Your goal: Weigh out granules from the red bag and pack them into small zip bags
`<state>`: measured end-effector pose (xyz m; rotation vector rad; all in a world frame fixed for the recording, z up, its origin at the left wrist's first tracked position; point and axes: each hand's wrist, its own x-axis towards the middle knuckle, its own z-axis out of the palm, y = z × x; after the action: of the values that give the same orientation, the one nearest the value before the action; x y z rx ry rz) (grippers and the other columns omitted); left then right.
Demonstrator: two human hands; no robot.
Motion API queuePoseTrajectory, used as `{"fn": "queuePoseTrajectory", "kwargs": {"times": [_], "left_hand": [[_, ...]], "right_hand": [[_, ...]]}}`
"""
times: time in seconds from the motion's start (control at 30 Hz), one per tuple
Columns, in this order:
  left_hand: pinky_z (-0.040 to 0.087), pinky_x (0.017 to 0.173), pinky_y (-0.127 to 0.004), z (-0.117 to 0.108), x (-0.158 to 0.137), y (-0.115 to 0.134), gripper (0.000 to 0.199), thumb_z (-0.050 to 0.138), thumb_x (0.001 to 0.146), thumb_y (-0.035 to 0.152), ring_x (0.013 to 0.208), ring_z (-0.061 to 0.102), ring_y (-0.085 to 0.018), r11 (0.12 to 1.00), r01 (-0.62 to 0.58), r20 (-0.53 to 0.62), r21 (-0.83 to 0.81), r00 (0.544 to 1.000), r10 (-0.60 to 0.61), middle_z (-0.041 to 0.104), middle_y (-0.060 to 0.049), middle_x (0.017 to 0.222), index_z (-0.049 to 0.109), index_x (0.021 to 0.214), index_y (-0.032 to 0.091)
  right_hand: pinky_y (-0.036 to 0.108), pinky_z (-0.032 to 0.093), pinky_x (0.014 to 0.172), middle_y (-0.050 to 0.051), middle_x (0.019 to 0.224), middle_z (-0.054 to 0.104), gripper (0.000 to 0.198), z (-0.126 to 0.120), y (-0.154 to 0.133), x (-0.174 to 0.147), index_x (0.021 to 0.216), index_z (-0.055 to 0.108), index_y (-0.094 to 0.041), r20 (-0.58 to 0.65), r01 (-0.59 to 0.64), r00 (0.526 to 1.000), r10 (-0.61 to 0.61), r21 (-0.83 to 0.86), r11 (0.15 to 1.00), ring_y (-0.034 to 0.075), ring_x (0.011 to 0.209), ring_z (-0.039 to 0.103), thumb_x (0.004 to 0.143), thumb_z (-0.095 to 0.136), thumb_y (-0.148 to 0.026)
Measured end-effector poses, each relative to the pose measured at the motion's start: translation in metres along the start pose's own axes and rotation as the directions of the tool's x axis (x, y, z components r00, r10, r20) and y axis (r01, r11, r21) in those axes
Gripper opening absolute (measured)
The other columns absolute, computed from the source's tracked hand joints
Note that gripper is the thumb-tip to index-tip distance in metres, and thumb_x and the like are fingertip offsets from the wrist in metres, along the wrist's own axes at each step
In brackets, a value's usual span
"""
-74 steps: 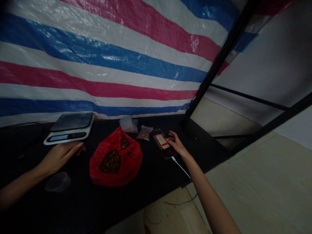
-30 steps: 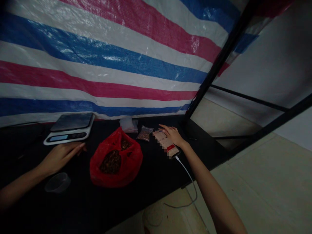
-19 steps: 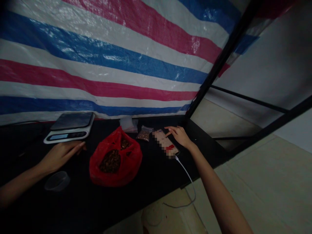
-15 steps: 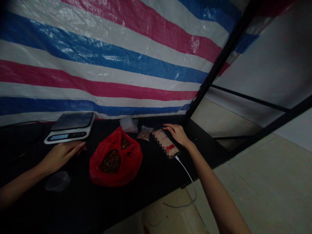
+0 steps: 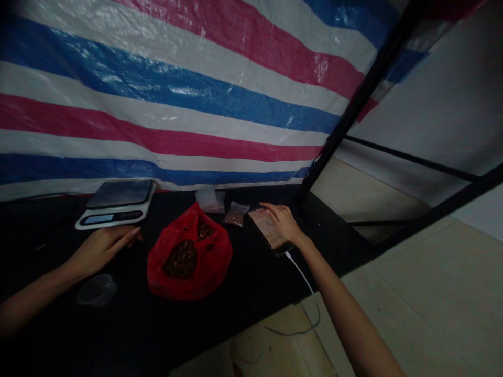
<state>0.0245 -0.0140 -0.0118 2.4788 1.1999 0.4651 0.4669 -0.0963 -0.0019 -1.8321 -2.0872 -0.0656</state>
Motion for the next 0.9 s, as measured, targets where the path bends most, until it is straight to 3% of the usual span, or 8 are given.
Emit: {"fn": "queuePoseTrajectory", "kwargs": {"times": [0.13, 0.5, 0.73, 0.9], "left_hand": [[0.040, 0.061, -0.021, 0.002, 0.001, -0.003, 0.045, 0.027, 0.082, 0.049, 0.066, 0.058, -0.015, 1.000, 0.021, 0.009, 0.006, 1.000, -0.021, 0.062, 0.001, 0.066, 0.062, 0.077, 0.021], [0.041, 0.064, -0.025, 0.001, 0.000, 0.000, 0.045, 0.028, 0.082, 0.050, 0.067, 0.058, -0.016, 0.999, 0.032, 0.017, -0.014, 0.999, -0.032, 0.062, 0.000, 0.066, 0.062, 0.076, 0.020], [0.041, 0.065, -0.025, 0.001, 0.002, -0.002, 0.044, 0.028, 0.082, 0.049, 0.069, 0.058, -0.016, 1.000, 0.024, 0.023, 0.006, 0.999, -0.024, 0.063, -0.001, 0.069, 0.062, 0.077, 0.021], [0.040, 0.064, -0.023, 0.004, 0.001, -0.004, 0.043, 0.029, 0.082, 0.049, 0.067, 0.058, -0.016, 1.000, 0.015, 0.011, 0.018, 1.000, -0.015, 0.062, 0.001, 0.067, 0.061, 0.077, 0.021]], "right_hand": [[0.041, 0.032, 0.093, -0.001, 0.108, 0.062, 0.030, -0.007, -0.003, -0.012, 0.107, 0.055, -0.028, 0.019, 0.025, 1.000, -0.024, -0.053, 0.998, 0.018, 0.100, 0.054, 0.088, 0.033, -0.031], [0.045, 0.028, 0.094, -0.002, 0.101, 0.065, 0.026, -0.019, -0.013, -0.036, 0.098, 0.060, -0.030, 0.064, 0.062, 0.996, -0.055, -0.115, 0.991, 0.018, 0.099, 0.055, 0.085, 0.039, -0.038], [0.047, 0.026, 0.097, 0.002, 0.110, 0.061, 0.035, -0.012, -0.014, -0.043, 0.118, 0.045, -0.027, 0.079, 0.076, 0.994, -0.069, -0.089, 0.993, 0.019, 0.106, 0.051, 0.085, 0.037, -0.036], [0.045, 0.025, 0.098, 0.001, 0.115, 0.057, 0.037, -0.017, -0.018, -0.045, 0.122, 0.039, -0.028, 0.030, 0.035, 0.999, -0.032, -0.108, 0.994, 0.018, 0.111, 0.047, 0.086, 0.035, -0.035]]}}
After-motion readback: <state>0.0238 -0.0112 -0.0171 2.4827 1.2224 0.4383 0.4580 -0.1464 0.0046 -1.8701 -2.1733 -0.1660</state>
